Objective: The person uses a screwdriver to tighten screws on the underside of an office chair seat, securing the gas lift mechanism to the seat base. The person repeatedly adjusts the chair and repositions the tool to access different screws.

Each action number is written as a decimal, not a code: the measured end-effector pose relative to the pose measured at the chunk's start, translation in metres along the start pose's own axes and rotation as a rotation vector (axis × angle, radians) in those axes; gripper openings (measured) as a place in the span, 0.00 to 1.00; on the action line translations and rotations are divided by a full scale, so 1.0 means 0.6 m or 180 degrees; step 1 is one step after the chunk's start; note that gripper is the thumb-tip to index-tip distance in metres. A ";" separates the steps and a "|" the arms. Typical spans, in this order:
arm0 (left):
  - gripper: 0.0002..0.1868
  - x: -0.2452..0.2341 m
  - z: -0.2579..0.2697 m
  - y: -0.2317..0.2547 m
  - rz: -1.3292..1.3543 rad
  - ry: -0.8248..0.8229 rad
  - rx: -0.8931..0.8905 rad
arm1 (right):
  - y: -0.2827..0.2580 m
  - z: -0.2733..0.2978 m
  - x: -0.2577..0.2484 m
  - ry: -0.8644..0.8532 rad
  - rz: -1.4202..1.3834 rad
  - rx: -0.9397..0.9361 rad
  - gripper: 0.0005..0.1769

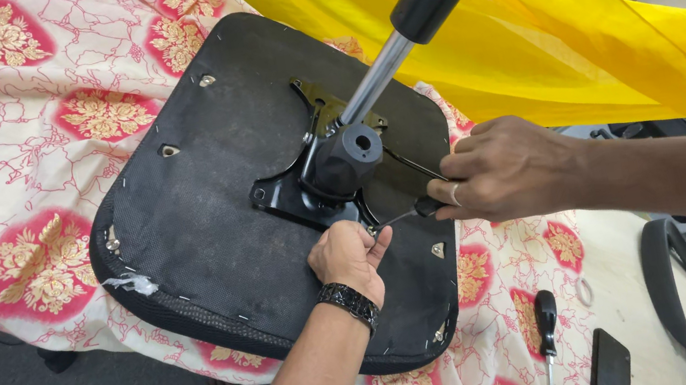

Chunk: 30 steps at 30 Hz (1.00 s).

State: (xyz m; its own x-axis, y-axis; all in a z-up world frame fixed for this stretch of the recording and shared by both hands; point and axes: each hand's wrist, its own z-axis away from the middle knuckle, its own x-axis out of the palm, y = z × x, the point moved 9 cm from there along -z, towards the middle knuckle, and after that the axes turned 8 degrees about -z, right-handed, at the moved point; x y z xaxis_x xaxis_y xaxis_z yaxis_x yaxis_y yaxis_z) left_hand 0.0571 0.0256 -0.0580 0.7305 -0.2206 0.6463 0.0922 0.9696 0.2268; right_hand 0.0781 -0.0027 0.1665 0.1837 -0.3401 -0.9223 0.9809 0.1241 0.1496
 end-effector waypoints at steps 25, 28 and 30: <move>0.07 0.004 -0.017 -0.005 -0.0122 -0.0322 0.0051 | 0.043 -0.010 -0.001 -0.0170 -0.0374 0.1265 0.20; 0.06 -0.001 -0.009 -0.005 -0.0353 -0.0535 -0.0037 | 0.087 0.056 0.031 -0.0692 -0.1070 0.3036 0.24; 0.06 0.002 -0.001 0.002 -0.0497 -0.0632 -0.0060 | 0.095 0.117 0.042 -0.0551 -0.1562 0.3977 0.29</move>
State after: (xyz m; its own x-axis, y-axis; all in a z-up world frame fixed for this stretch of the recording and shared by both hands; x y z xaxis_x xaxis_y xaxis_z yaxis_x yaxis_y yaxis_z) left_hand 0.0585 0.0267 -0.0574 0.5595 -0.3826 0.7353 0.2074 0.9235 0.3227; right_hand 0.1433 -0.0694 0.1770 -0.2844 -0.2278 -0.9312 0.3319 -0.9347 0.1273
